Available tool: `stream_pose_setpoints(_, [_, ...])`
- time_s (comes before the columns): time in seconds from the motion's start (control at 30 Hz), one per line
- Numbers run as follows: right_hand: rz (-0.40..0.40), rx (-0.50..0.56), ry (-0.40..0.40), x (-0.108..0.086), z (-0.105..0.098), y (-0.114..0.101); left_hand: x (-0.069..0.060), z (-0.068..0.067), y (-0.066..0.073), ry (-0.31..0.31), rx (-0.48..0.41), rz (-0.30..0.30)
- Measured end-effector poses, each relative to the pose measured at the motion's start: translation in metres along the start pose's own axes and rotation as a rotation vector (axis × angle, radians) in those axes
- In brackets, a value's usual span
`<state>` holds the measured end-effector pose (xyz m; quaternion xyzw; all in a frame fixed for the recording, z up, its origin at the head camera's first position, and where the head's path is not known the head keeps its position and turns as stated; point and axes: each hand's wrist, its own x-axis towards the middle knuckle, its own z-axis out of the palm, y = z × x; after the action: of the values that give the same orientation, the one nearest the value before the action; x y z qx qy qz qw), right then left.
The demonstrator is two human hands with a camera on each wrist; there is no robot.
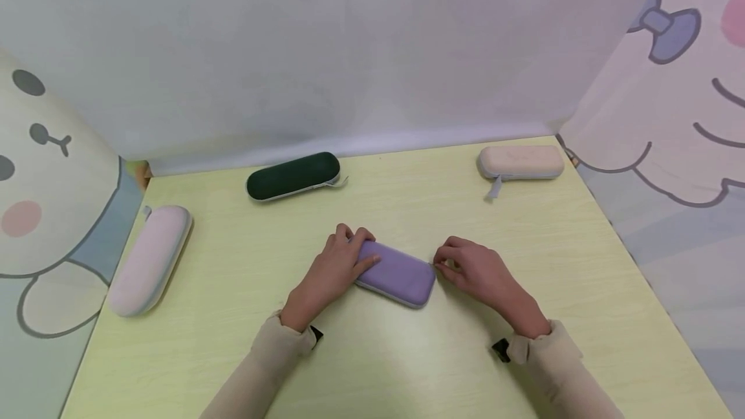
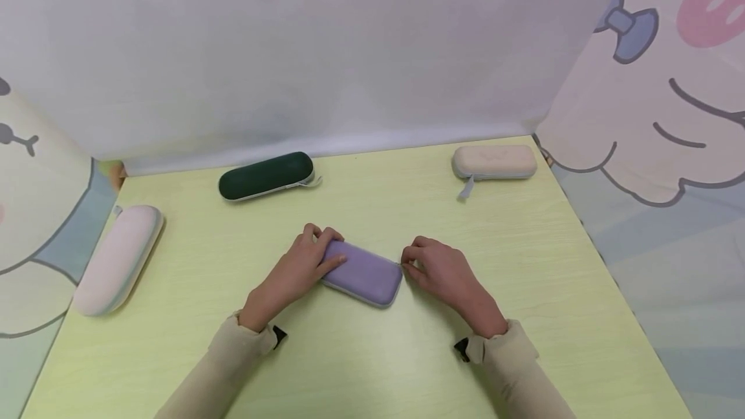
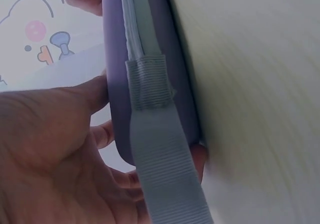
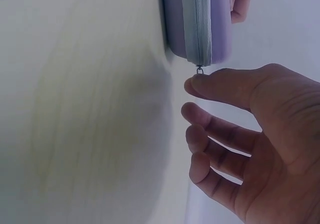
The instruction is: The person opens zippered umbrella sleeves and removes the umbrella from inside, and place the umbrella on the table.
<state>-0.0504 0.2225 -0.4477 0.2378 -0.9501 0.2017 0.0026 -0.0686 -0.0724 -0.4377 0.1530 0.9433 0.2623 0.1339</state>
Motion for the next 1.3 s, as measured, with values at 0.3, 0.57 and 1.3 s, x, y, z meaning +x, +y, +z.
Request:
stream_pose_setpoints(0.3, [0.010,-0.007,0.011,0.014,-0.002,0.002,-0.003,0.003,0.002,0.051,0.080,0.017])
stream_pose_setpoints(0.57, [0.018,-0.001,0.019,0.023,0.001,0.003,-0.009,0.000,-0.004,0.034,0.189,0.169])
stream_pose_setpoints(1.3, [-0.048,0.061,-0.005,0.026,0.002,0.008,-0.010,-0.004,-0.022,-0.066,0.102,0.315])
